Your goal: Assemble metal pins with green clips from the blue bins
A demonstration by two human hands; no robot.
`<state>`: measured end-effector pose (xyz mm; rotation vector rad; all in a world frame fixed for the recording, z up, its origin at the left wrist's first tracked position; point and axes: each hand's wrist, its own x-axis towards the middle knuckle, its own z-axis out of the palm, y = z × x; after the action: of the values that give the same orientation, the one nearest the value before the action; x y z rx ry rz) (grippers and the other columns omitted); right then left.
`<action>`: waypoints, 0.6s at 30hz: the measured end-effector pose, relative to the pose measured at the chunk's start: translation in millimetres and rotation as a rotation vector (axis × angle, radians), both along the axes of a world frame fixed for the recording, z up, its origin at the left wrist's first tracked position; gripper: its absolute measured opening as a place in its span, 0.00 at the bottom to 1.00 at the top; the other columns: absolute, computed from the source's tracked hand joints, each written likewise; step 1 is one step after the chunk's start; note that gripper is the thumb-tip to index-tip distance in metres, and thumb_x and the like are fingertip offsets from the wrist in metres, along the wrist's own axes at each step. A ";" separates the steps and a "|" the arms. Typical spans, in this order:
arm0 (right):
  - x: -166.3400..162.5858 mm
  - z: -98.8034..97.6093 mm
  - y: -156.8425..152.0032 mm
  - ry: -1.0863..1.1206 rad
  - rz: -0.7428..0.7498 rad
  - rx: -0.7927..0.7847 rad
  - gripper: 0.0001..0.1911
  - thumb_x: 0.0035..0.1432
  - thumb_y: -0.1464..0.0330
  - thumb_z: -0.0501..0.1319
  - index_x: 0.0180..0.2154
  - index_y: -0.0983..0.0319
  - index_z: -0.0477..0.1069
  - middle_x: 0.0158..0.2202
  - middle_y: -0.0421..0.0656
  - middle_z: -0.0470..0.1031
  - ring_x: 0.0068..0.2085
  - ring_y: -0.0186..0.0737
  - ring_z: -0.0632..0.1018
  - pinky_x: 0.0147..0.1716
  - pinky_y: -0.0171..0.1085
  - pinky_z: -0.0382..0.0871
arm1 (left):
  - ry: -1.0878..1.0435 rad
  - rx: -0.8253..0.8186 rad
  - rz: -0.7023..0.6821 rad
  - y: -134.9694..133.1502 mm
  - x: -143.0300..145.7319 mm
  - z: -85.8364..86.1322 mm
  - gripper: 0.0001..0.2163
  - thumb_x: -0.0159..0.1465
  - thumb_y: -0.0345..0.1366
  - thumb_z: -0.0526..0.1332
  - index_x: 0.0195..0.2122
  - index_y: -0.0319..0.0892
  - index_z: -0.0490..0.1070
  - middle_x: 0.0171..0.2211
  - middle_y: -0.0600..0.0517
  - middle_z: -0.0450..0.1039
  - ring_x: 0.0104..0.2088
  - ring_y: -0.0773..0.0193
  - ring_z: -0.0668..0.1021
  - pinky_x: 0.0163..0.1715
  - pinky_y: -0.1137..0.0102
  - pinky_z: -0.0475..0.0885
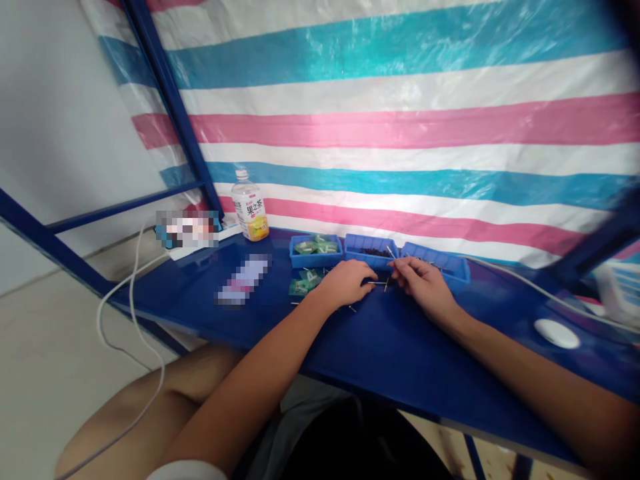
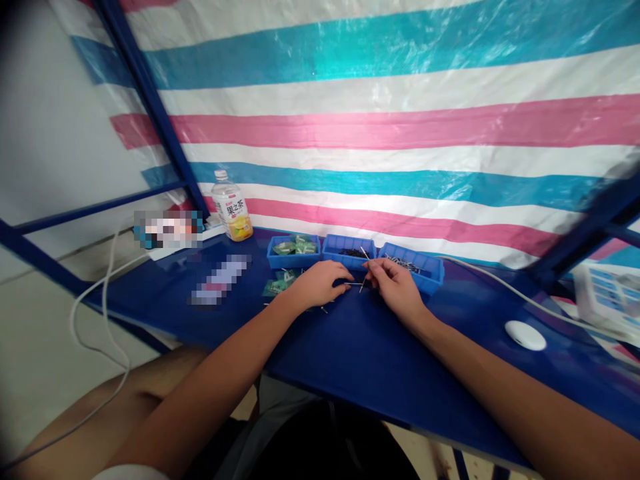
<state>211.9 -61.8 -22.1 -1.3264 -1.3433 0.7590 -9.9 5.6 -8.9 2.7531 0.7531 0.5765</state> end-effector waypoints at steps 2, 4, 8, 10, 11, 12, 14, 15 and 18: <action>0.9 -2.4 1.5 0.064 -0.015 -0.016 0.26 0.63 0.42 0.66 0.40 0.58 0.80 0.31 0.42 0.77 0.27 0.37 0.71 0.21 0.34 0.61 | 0.011 -0.006 0.023 0.6 -0.2 0.6 0.13 0.71 0.37 0.64 0.52 0.43 0.83 0.51 0.43 0.83 0.51 0.50 0.83 0.55 0.58 0.76; 1.8 -4.1 2.3 0.092 -0.020 -0.024 0.26 0.62 0.41 0.66 0.40 0.58 0.80 0.31 0.43 0.77 0.26 0.37 0.71 0.20 0.34 0.60 | 0.006 -0.014 0.043 -0.8 -0.2 2.3 0.13 0.70 0.36 0.64 0.53 0.43 0.83 0.51 0.43 0.83 0.51 0.49 0.83 0.55 0.57 0.77; 0.9 -2.8 -0.2 -0.031 0.032 -0.003 0.26 0.65 0.42 0.65 0.38 0.58 0.79 0.28 0.42 0.76 0.26 0.37 0.71 0.23 0.35 0.63 | -0.119 -0.031 0.039 -7.2 1.4 8.2 0.17 0.71 0.38 0.63 0.59 0.42 0.80 0.54 0.42 0.83 0.55 0.49 0.82 0.60 0.57 0.75; -1.6 -0.8 -3.3 -0.131 0.079 0.016 0.25 0.67 0.43 0.63 0.37 0.58 0.79 0.30 0.42 0.78 0.29 0.39 0.74 0.27 0.37 0.69 | -0.206 -0.078 -0.008 -10.1 2.9 11.5 0.16 0.73 0.39 0.61 0.59 0.42 0.80 0.55 0.43 0.82 0.56 0.51 0.82 0.61 0.58 0.74; -3.1 0.2 -5.0 -0.174 0.099 0.029 0.24 0.68 0.44 0.62 0.37 0.58 0.79 0.31 0.43 0.79 0.30 0.41 0.76 0.30 0.39 0.71 | -0.242 -0.111 -0.029 -11.2 3.7 12.9 0.16 0.74 0.39 0.60 0.58 0.43 0.81 0.56 0.43 0.82 0.56 0.52 0.82 0.61 0.59 0.75; -4.6 0.9 -6.7 -0.213 0.113 0.048 0.23 0.69 0.45 0.62 0.37 0.57 0.79 0.33 0.44 0.81 0.32 0.43 0.78 0.33 0.40 0.74 | -0.270 -0.149 -0.043 -12.0 4.4 14.1 0.16 0.75 0.40 0.59 0.58 0.43 0.81 0.56 0.44 0.82 0.56 0.53 0.83 0.60 0.60 0.75; -6.8 1.8 -9.4 -0.275 0.121 0.092 0.21 0.70 0.47 0.60 0.39 0.56 0.78 0.37 0.44 0.83 0.35 0.46 0.80 0.37 0.43 0.76 | -0.317 -0.228 -0.045 -13.1 5.5 16.1 0.16 0.75 0.41 0.60 0.58 0.43 0.81 0.57 0.45 0.83 0.56 0.53 0.83 0.59 0.61 0.76; -7.4 1.9 -10.4 -0.302 0.115 0.111 0.20 0.71 0.48 0.60 0.39 0.56 0.78 0.37 0.44 0.83 0.36 0.46 0.81 0.38 0.44 0.77 | -0.340 -0.267 -0.038 -13.5 5.8 17.0 0.16 0.74 0.41 0.61 0.58 0.44 0.81 0.57 0.45 0.83 0.55 0.54 0.83 0.59 0.61 0.76; -7.3 1.8 -11.5 -0.359 0.086 0.139 0.19 0.71 0.49 0.60 0.39 0.56 0.78 0.37 0.44 0.83 0.36 0.47 0.81 0.38 0.45 0.77 | -0.416 -0.374 -0.020 -14.6 5.9 20.6 0.15 0.72 0.42 0.64 0.55 0.44 0.83 0.55 0.46 0.84 0.52 0.56 0.85 0.55 0.63 0.78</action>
<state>204.6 -73.3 -20.3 -1.3411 -1.7136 0.4865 -4.0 -9.1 11.6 2.1979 0.6528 0.8691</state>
